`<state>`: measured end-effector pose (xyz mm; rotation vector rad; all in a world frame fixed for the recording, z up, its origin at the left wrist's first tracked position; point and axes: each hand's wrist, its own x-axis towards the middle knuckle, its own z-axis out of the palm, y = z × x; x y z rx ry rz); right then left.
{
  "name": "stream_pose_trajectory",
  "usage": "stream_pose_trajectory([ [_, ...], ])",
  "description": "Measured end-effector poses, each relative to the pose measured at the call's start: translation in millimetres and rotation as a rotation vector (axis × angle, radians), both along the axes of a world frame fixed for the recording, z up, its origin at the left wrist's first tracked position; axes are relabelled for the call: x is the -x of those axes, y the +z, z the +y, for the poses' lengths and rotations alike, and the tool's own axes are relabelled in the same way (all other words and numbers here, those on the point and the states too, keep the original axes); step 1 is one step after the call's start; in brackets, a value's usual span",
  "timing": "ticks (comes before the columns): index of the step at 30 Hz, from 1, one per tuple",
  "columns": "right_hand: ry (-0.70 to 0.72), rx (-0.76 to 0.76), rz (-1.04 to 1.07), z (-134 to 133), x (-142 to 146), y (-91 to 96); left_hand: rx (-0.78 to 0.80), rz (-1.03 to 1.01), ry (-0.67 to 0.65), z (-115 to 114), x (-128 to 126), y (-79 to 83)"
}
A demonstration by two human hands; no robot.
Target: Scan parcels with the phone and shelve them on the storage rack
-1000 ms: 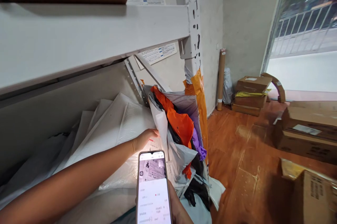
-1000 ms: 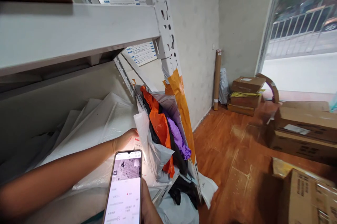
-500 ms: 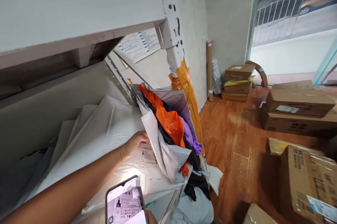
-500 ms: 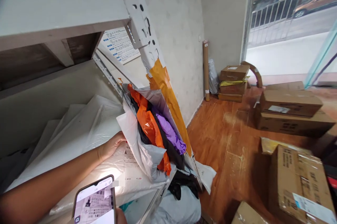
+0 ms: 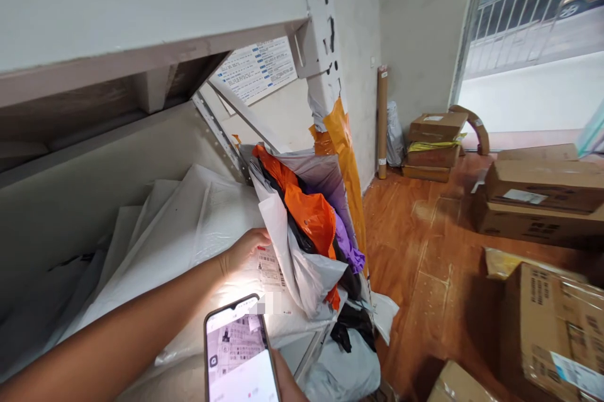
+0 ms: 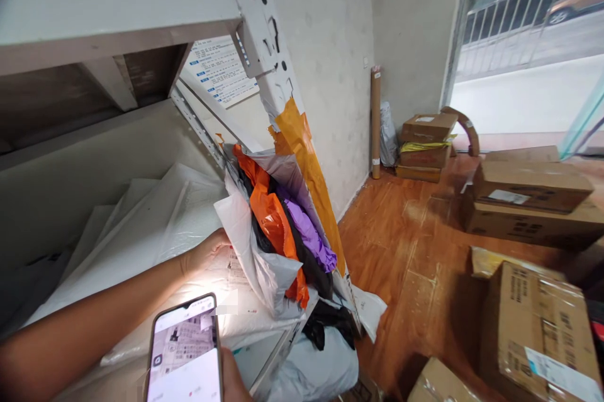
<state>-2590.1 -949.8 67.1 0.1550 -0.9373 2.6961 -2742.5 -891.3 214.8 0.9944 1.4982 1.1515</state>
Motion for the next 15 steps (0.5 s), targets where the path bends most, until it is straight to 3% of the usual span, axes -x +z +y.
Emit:
stream_pose_trajectory([
  [5, -0.005, -0.013, 0.105, 7.3, -13.5, 11.1, 0.046, -0.096, 0.014, -3.8, -7.6, 3.9],
  [12, -0.048, -0.114, 0.038, 17.1, -29.9, 23.4, -0.029, -0.038, 0.023, -3.4, -4.9, 0.9],
  [15, -0.035, -0.080, 0.034, 16.9, -33.0, 29.7, -0.039, -0.043, -0.002, -3.2, -3.4, -0.1],
])
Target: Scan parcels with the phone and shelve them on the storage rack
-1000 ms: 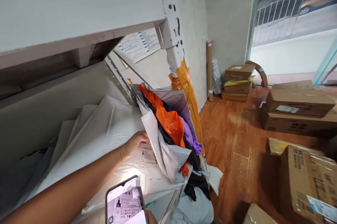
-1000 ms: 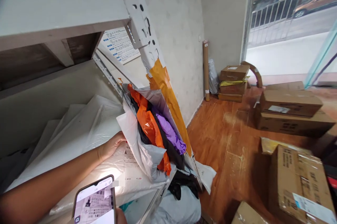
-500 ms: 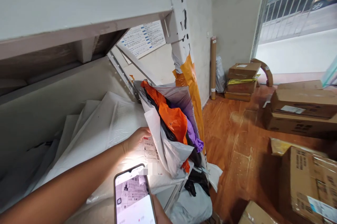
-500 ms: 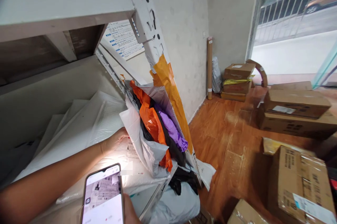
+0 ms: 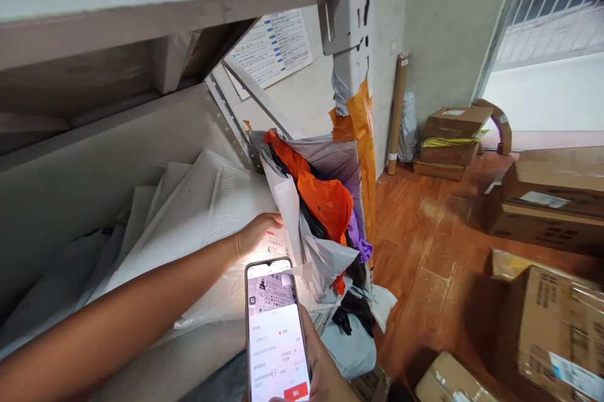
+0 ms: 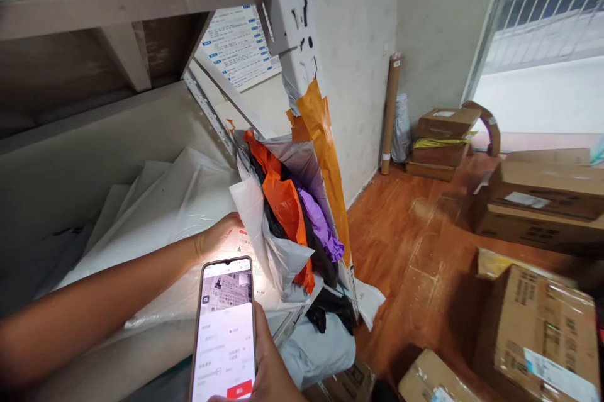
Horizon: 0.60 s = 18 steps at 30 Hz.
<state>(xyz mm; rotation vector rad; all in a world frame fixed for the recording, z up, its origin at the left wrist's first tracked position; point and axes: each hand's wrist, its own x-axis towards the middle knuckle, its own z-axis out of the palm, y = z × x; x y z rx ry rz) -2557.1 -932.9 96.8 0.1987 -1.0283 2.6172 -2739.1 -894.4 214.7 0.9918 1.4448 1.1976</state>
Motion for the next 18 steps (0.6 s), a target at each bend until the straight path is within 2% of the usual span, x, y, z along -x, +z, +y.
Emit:
stream_pose_trajectory([
  [4, 0.027, 0.179, 0.055, -2.7, 5.1, -0.2, -0.003, -0.024, -0.008, -0.2, 0.9, -1.7],
  [7, -0.014, 0.199, 0.081, -4.7, 13.9, -6.0, 0.033, -0.083, -0.025, -0.3, 1.8, -3.2],
  [10, 0.002, 0.188, 0.055, -4.0, 19.9, -6.5, 0.063, -0.117, -0.040, -0.1, 2.1, -3.0],
  [13, -0.005, 0.161, 0.047, -0.4, 18.0, 5.8, 0.086, -0.134, -0.044, 0.2, 0.9, -1.2],
  [18, -0.012, 0.178, 0.078, 3.8, 6.9, 38.5, 0.099, -0.183, -0.054, 1.0, -0.1, 0.4],
])
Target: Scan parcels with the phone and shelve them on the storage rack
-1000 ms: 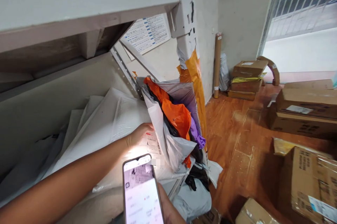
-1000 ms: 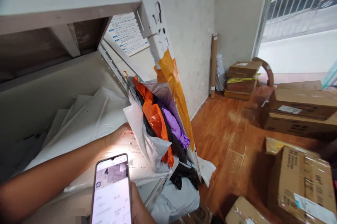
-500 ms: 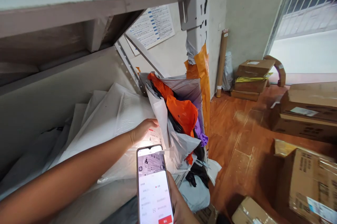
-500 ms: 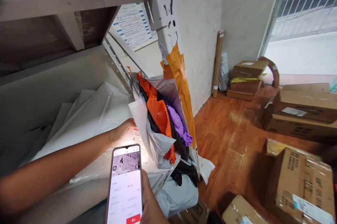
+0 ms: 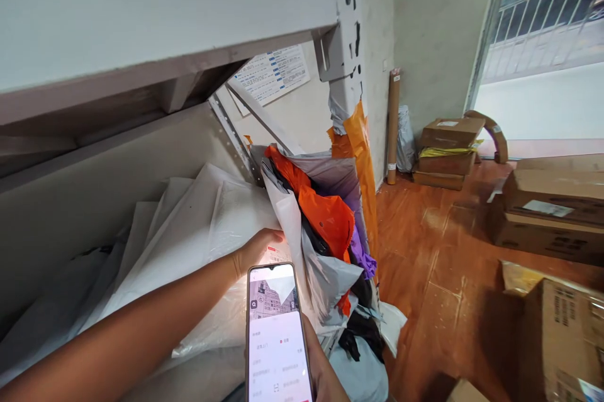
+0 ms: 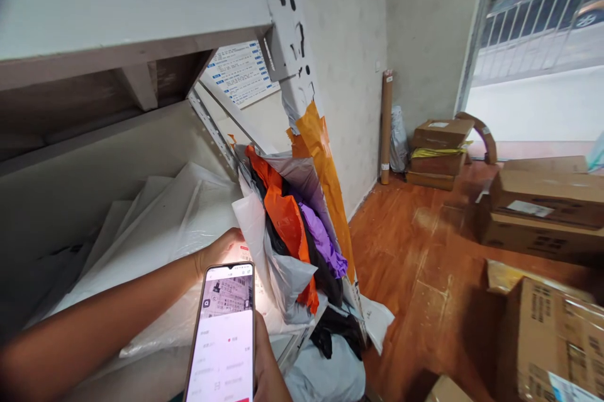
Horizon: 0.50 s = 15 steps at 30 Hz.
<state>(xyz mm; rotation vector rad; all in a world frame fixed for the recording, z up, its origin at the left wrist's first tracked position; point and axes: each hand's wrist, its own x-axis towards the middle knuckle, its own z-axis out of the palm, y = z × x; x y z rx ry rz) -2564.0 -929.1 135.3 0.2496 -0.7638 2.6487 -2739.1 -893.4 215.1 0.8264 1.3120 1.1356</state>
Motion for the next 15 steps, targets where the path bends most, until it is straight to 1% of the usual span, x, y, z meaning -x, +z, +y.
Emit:
stream_pose_trajectory([
  [3, -0.025, 0.032, -0.005, -2.0, -1.2, 7.7, 0.006, -0.013, -0.009, 1.0, 1.1, -0.5],
  [6, -0.055, 0.085, -0.023, -4.9, 2.5, 2.6, 0.031, -0.009, -0.004, 2.2, 1.6, -0.9],
  [8, -0.041, 0.118, -0.017, -5.4, 5.0, -2.3, 0.030, -0.007, -0.004, 2.7, 1.4, -0.9],
  [10, -0.017, 0.119, -0.003, -4.3, 5.7, -4.5, 0.025, -0.015, -0.015, 3.0, 1.1, -0.8],
  [15, 0.040, 0.116, -0.013, 0.0, 1.0, 0.7, 0.011, 0.003, -0.014, 2.7, 1.2, -0.6],
])
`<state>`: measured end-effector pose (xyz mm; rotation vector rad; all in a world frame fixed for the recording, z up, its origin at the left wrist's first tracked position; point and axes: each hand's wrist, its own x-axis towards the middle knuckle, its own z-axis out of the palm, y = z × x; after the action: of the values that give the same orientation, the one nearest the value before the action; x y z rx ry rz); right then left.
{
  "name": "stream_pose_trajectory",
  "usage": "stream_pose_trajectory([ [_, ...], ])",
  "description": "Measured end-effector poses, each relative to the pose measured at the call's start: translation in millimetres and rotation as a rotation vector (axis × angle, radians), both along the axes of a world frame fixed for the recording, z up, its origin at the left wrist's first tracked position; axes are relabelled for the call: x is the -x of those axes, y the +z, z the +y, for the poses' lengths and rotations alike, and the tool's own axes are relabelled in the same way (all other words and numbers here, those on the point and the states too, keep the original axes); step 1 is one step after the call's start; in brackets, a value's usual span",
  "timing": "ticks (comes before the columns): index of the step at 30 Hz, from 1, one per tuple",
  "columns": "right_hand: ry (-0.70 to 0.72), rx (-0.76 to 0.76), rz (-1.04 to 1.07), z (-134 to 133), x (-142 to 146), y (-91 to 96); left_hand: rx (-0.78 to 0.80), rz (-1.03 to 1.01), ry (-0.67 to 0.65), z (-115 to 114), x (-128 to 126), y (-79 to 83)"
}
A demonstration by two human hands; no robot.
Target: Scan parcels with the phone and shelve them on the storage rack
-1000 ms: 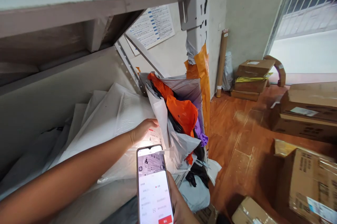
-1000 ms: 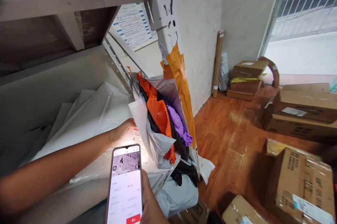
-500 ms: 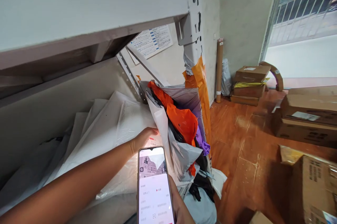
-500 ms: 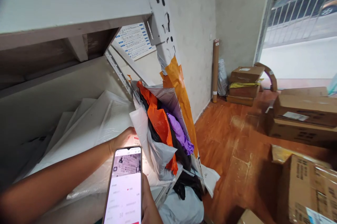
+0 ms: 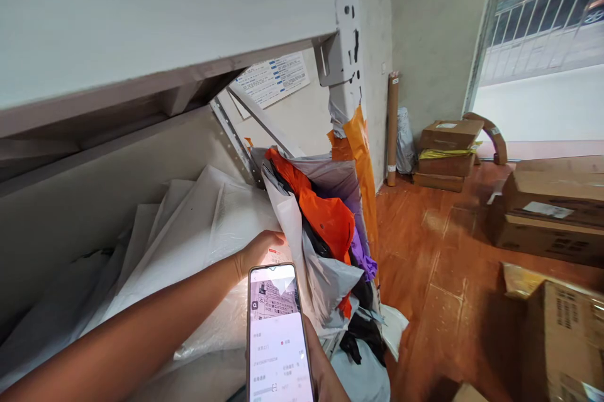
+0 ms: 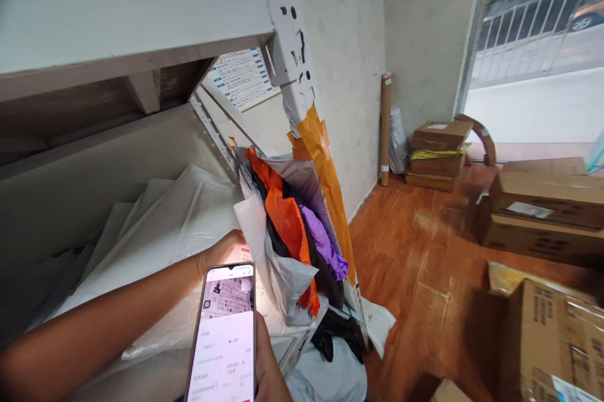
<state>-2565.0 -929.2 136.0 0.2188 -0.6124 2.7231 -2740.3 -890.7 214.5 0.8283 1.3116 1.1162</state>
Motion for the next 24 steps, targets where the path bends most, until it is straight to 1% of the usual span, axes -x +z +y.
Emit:
stream_pose_trajectory([
  [2, 0.007, -0.006, 0.003, 1.2, -1.3, 0.8, -0.009, 0.005, -0.001, -0.4, 0.2, -0.1],
  [8, 0.034, -0.136, 0.055, 4.7, -1.6, -5.0, -0.031, 0.030, 0.022, 0.5, 4.0, -3.6],
  [13, 0.081, -0.147, 0.063, 4.0, -1.6, -9.9, -0.030, 0.042, 0.037, 4.7, 13.7, -13.0],
  [17, 0.068, -0.161, 0.060, 0.8, -0.4, -15.5, -0.046, 0.048, 0.034, 6.4, 18.6, -18.2],
  [21, 0.014, -0.156, 0.055, -0.8, 0.4, -19.5, -0.059, 0.075, 0.022, 6.4, 21.7, -20.5],
  [24, 0.020, -0.189, 0.075, -1.5, 4.1, -26.8, -0.072, 0.103, 0.034, 6.6, 24.5, -22.5],
])
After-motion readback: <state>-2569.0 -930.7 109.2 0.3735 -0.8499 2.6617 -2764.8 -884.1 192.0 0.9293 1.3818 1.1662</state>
